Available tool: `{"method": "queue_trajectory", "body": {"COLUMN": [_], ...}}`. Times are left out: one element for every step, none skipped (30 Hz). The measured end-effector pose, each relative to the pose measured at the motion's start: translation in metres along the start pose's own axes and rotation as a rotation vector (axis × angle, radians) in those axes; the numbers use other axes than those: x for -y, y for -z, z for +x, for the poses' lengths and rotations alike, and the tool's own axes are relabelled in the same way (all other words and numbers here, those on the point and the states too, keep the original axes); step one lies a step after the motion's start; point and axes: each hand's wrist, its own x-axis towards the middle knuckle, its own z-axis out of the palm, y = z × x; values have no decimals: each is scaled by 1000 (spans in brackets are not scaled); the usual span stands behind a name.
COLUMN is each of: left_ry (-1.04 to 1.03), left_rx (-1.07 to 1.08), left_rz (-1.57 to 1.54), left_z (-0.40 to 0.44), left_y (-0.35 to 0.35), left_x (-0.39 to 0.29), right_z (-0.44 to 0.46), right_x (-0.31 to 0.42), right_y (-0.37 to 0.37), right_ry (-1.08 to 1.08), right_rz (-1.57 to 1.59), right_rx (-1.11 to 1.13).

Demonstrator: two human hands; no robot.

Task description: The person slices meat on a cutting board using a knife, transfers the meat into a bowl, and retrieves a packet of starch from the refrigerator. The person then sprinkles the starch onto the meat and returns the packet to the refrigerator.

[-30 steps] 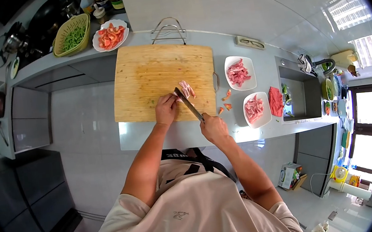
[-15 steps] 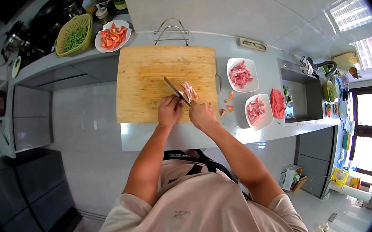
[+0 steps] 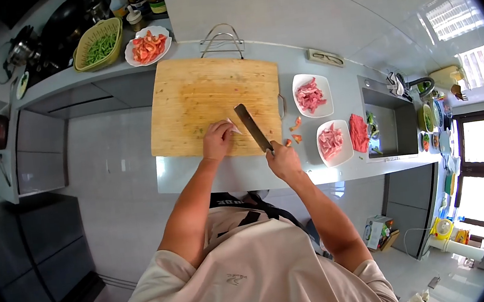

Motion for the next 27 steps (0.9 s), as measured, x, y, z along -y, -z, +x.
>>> {"method": "queue_trajectory", "body": {"left_ry": [8, 15, 19, 25, 31, 25, 20, 15, 5, -5, -14, -13, -12, -12, -13, -14, -14, -13, -12, -12, -2, 8, 17, 13, 7, 1, -7], "left_rx": [3, 8, 3, -4, -11, -4, 3, 9, 10, 11, 12, 18, 24, 31, 33, 35, 37, 44, 51, 57, 60, 63, 65, 62, 60, 57, 45], "left_rz": [3, 5, 21, 39, 57, 63, 71, 79, 85, 92, 98, 103, 107, 111, 113, 115, 118, 113, 108, 102, 104, 106, 108, 108, 107, 105, 102], "left_z": [0, 0, 0, -1, -1, -2, -1, -1, 0, 0, 0, 0, 0, 0, 1, 2, 2, 2, 3, 4, 5, 5, 6, 5, 5, 6, 7], "left_y": [1, -1, -2, -3, -3, -3, -3, -2, -1, 0, 1, 0, -1, -1, -2, -2, -1, 0, 0, 0, 0, 1, 2, 2, 1, 0, -1], "left_x": [1, 2, 0, -1, -2, -2, -1, -1, -2, -3, -4, -3, -2, -1, -1, -1, 0, 0, 1, 1, -1, -3, -5, -3, -3, -2, -4], "right_z": [-3, -6, -8, -10, -12, -12, -12, -12, -12, -11, -11, -10, -10, -10, -10, -7, -4, 0, 3, 7, 11, 15, 19, 22, 26, 30, 34], "right_x": [5, 11, 13, 14, 16, 16, 15, 13, 12, 11, 10, 11, 12, 13, 15, 16, 17, 19, 20, 21, 24, 26, 29, 32, 34, 34, 35], "right_y": [4, 7, 7, 6, 5, 4, 3, 0, -1, -2, -3, -2, 0, 1, 3, 5, 6, 7, 8, 8, 8, 9, 9, 9, 6, 1, -4], "right_ry": [0, -2, -4, -9, -12, -13, -11, -8, -6, -5, -4, -2, -4, -7, -10, -7, -4, -1, 3, 8, 12, 7, 4, 0, 10, 19, 27], "right_rz": [-10, -19, -30, -41, -52, -63, -68, -72, -77, -74, -73, -71, -69, -66, -63, -62, -60, -59, -52, -45, -38, -48, -58, -68, -68, -68, -68], "right_rx": [15, 29, 45, 56, 66, 75, 81, 88, 94, 101, 107, 114, 121, 127, 134, 150, 167, 183, 180, 176, 173, 187, 200, 214, 206, 197, 187]}}
